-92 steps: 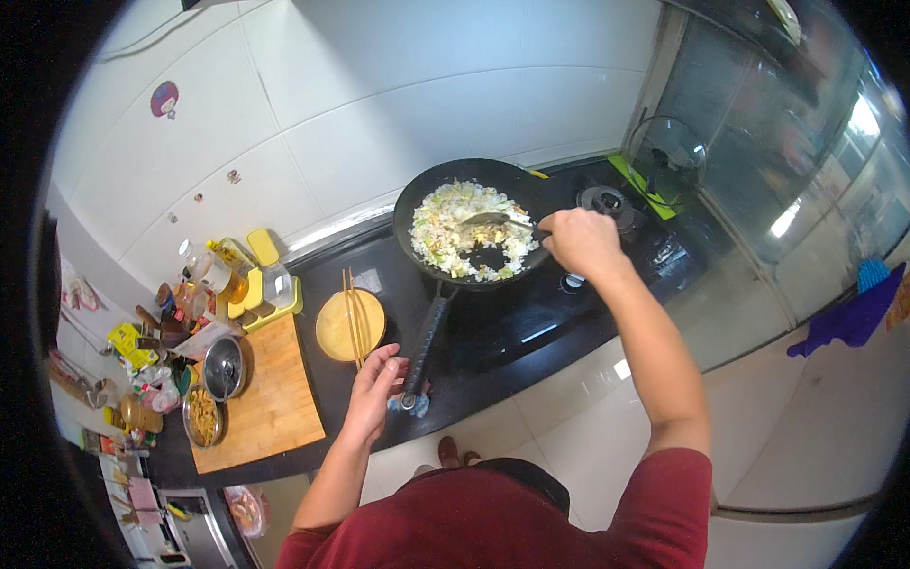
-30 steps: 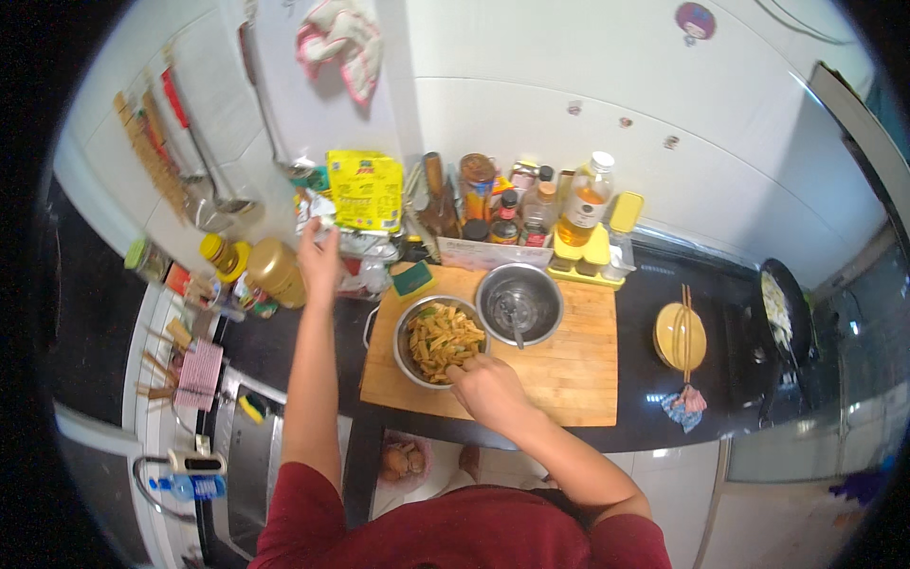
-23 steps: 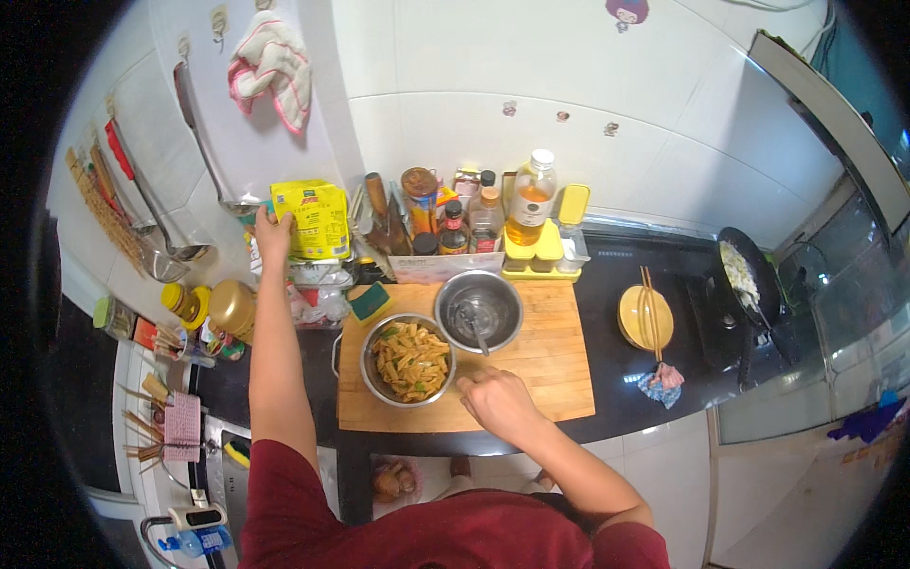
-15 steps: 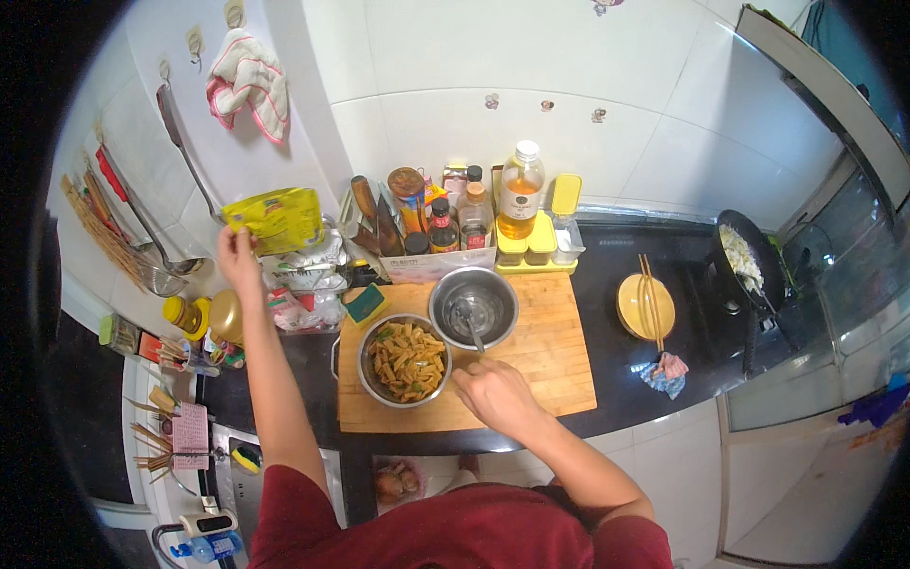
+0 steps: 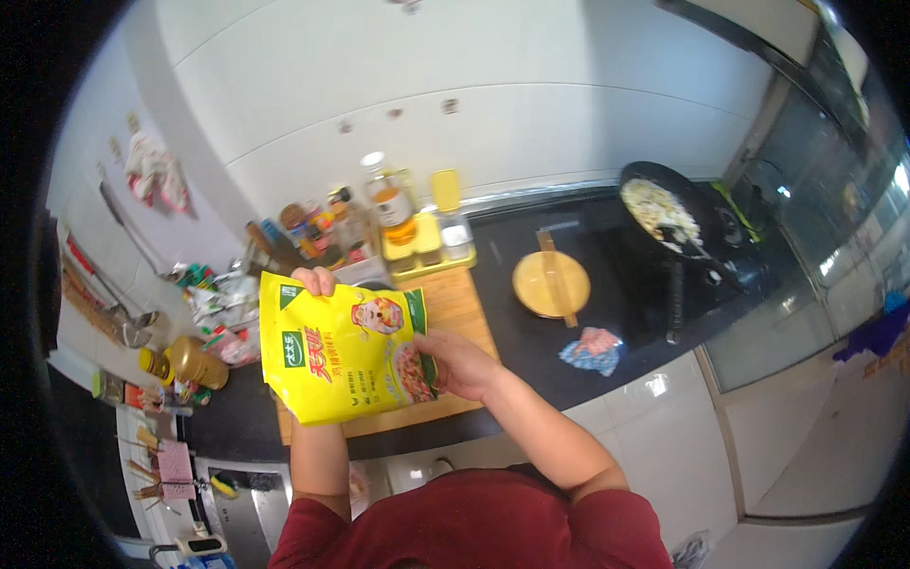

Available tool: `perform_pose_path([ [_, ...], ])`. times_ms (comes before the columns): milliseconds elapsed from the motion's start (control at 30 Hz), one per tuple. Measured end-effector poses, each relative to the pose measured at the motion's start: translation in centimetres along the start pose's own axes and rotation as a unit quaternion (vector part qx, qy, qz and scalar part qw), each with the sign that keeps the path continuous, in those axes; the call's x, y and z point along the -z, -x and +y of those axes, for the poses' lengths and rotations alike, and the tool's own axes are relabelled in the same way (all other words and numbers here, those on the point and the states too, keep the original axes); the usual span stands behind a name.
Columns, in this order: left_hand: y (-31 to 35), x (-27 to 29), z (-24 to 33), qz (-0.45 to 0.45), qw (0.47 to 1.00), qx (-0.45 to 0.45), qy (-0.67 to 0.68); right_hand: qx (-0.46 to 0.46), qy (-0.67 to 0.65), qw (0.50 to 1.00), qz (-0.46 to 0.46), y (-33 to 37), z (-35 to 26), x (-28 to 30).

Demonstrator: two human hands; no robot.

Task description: The person cooks fried rice in a wok on a gas stove. They add seasoning from a yellow packet and pour a liquid from a bowl into the wok, stirring the mixture continuously with a spatula.

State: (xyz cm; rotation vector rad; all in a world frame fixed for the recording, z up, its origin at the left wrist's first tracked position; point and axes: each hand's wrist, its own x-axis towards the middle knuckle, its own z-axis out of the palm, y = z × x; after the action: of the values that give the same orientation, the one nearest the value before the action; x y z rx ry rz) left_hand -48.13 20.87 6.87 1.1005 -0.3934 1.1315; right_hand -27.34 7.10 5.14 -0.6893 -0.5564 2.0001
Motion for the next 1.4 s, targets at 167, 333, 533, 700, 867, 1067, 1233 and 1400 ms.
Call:
perform_pose_path([
  [167,-6.7,-10.0,-11.4,0.077,0.988,0.100,0.086,0.068,0.066,0.995,0.030,11.6,-6.6,6.9],
  [333,-9.2,-18.2,-24.2,0.391,0.907,0.147,0.041,0.233,0.219,0.925,0.204,23.3,-16.4,11.4],
  [533,-6.8,-20.9,-33.8,0.332,0.906,0.258,-0.042,0.375,0.428,0.713,0.410,31.3,-26.8,20.7],
  [700,-7.5,-21.7,-35.4,0.291,0.905,0.284,-0.127,0.380,0.501,0.619,0.469,32.2,-33.3,24.6],
  [867,-8.9,-20.4,-36.7,0.270,0.901,0.286,-0.182,0.384,0.657,0.411,0.503,29.9,-38.1,29.5],
  [1067,-10.3,-20.2,-38.6,0.254,0.901,0.276,-0.217,0.322,0.718,0.379,0.488,27.4,-41.3,32.5],
  [1233,-11.1,-20.6,-39.4,0.285,0.892,0.246,-0.249,0.277,0.742,0.427,0.436,25.8,-42.9,34.1],
  [1400,-10.4,-22.1,-41.3,0.330,0.877,0.234,-0.258,0.293,0.774,0.416,0.375,25.3,-43.5,34.2],
])
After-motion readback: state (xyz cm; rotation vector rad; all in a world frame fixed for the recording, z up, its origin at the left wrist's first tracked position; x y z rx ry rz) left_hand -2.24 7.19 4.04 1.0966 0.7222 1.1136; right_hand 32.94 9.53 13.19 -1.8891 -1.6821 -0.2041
